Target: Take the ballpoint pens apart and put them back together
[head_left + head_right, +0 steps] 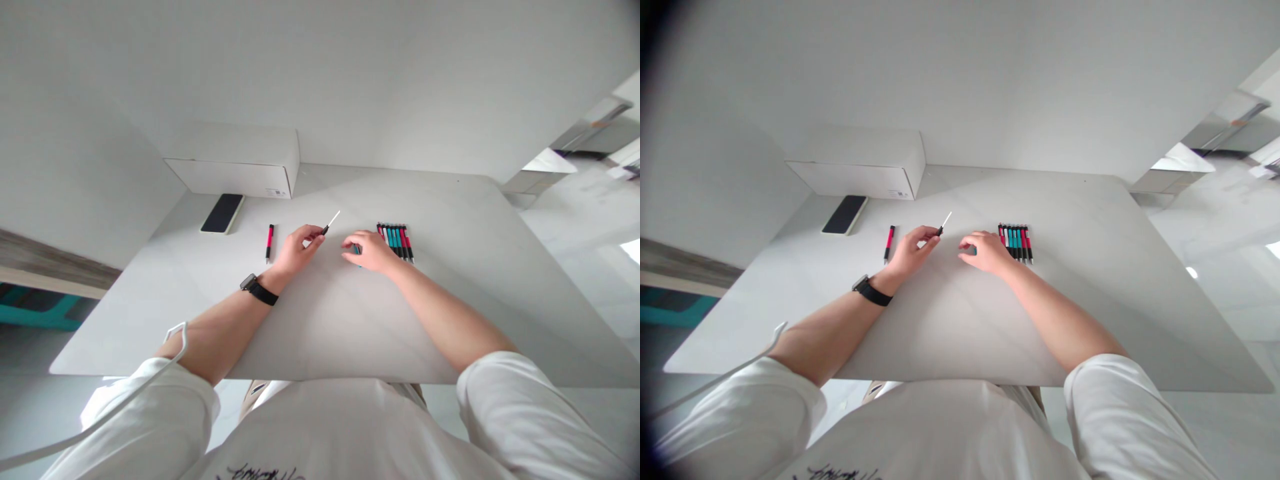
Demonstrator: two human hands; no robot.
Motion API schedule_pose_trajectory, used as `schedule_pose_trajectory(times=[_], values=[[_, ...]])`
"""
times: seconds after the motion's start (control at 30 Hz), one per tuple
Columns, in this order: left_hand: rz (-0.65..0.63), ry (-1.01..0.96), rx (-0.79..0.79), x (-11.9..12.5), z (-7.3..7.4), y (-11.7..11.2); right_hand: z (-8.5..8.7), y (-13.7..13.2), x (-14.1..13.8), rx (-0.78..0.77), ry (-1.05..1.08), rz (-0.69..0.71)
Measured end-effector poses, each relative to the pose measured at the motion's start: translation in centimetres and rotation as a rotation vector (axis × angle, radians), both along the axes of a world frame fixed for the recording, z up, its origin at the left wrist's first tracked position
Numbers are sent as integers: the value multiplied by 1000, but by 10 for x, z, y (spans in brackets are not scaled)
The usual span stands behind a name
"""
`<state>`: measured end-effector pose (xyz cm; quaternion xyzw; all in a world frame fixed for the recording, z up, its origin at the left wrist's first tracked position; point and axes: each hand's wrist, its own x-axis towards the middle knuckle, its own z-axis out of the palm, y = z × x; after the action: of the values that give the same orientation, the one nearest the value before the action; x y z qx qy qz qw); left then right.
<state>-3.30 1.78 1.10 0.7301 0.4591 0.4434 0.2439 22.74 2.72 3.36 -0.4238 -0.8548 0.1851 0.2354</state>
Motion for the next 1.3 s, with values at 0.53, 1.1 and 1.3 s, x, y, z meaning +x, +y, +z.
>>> schedule_pose_trajectory(times=[0.53,1.1,1.3], values=[[-43,124,9,0,7,-5,3,3,1,-11,-21,-18],[-430,547,108,0,14,-13,17,8,25,-56,-193,-99],[-344,491,97,1,15,-10,10,6,25,-17,-340,-183]])
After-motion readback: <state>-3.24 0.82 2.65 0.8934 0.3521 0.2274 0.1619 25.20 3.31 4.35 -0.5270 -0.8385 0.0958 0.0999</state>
